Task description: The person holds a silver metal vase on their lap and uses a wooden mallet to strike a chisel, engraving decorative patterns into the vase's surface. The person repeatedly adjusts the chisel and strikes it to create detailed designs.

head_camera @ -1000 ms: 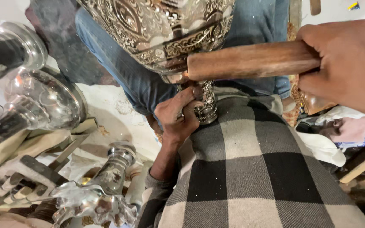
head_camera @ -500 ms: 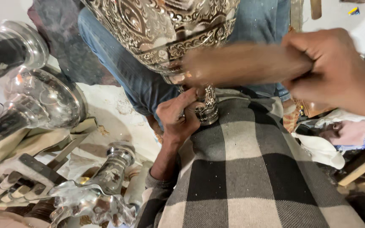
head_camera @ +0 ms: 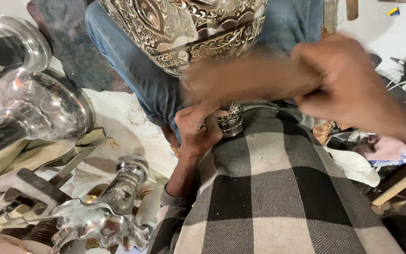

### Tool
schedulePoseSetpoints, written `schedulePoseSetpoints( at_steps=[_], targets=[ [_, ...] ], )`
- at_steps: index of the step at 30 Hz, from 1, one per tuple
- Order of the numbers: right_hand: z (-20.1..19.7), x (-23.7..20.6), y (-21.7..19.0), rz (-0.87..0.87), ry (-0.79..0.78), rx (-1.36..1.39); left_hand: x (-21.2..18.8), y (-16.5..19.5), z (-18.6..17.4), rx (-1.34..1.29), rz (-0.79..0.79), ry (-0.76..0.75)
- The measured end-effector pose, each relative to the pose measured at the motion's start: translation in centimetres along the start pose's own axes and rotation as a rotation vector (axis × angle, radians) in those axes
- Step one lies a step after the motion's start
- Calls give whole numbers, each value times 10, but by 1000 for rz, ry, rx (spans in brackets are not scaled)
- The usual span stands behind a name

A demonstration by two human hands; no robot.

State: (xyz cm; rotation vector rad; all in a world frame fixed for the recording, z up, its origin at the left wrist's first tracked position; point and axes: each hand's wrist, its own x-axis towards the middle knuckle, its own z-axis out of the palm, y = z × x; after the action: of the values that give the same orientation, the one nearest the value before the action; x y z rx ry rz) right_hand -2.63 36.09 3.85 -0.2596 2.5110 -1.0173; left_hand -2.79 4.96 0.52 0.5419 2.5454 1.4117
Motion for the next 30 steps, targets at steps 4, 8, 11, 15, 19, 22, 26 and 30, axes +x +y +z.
schedulePoseSetpoints(
  at_steps=[4,8,11,15,19,22,26,30],
  targets=[
    [2,5,-5,86,-12,45,3,3,1,-70,76,38],
    [0,7,-15,229,-111,-121,2,4,0,-102,-16,-5],
    [-1,8,-19,272,-67,280,1,2,0,-116,21,0],
    [2,11,-17,123,-13,-286,-1,0,1,-63,-4,-1],
    [6,11,-14,239,-42,351,-1,1,1,-113,20,2],
    [8,9,-13,116,22,-95,-1,1,0,-48,27,3],
    [6,6,-17,104,89,-39,0,-1,1,-87,24,9],
    [1,4,-25,108,-21,-227,1,0,2,-59,43,8]
  ],
)
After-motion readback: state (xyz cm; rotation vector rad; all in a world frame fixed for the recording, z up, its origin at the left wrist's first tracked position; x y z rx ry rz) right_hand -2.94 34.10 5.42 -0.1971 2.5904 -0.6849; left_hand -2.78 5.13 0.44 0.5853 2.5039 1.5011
